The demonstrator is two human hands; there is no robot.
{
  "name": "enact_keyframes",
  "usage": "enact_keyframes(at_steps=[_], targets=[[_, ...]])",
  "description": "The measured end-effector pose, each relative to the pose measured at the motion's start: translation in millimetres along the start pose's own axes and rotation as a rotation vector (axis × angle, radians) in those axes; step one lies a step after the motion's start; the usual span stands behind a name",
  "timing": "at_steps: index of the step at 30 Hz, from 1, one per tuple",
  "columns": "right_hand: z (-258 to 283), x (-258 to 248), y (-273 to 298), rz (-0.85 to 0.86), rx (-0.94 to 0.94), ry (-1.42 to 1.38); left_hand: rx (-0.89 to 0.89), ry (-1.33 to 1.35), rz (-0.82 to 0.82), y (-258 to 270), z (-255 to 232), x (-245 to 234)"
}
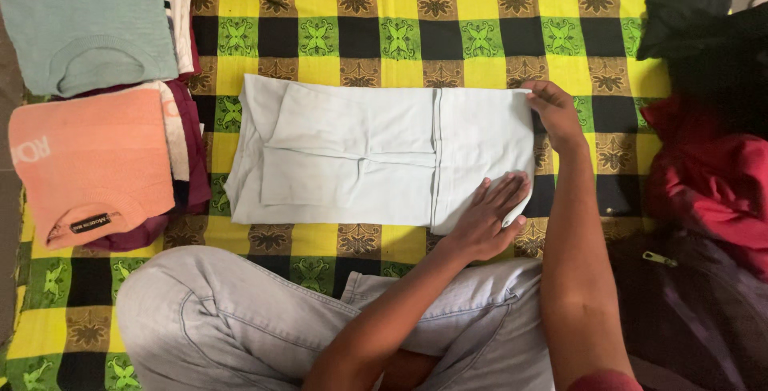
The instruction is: The person folds a white long-sleeved shirt on a patterned mat. They smooth the fabric, fold the sleeves inward, fold the shirt in half lengthwise, then fold it into a compact rectangle and place it on a stack of folded clothes.
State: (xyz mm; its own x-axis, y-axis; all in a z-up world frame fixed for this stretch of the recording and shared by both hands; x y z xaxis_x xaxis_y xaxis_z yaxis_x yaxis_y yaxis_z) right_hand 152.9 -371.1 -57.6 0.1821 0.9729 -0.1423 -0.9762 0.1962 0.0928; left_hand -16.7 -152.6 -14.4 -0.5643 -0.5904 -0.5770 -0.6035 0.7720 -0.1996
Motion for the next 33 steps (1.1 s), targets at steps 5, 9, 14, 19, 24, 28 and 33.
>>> enact_keyframes(at_steps=[5,9,14,19,24,28,33], targets=[[3,4,6,-0.095,0.192,0.282,0.006,0.075,0.007,6,-12,-17],[6,7,6,-0.159,0.372,0.321,-0.013,0.145,-0.034,8,-18,-32],[49,22,3,-0.139,0.135,0.188,-0.079,0.278,-0.105,16,-22,-54],[125,69,-5,0.027,-0.100,0.291,-0.126,0.460,-0.284,37,-24,-86],[167,147,-21,0.354,0.113,0.412,-0.205,0.914,-0.542,74,14,-81],[202,231,-28,0.615,-0.022,0.795,-0.390,1.297,-0.869,109,64,-69],[190,296,-57,0.648,-0.204,1.079,-0.475,1.458,-1.207,146,110,-92]])
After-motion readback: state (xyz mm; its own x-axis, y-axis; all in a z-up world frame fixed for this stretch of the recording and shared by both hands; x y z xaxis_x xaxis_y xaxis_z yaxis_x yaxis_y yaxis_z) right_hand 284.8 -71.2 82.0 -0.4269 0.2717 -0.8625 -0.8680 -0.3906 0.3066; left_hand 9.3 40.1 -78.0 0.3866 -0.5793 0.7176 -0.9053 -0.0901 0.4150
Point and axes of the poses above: each hand's wrist, its own y-axis away from the middle knuckle, its own x-axis out of the palm, z = x × y, the point moved 9 cm from there along -y, towards the middle knuckle, and after that the axes turned 4 degrees about z, right-handed, at the moved point
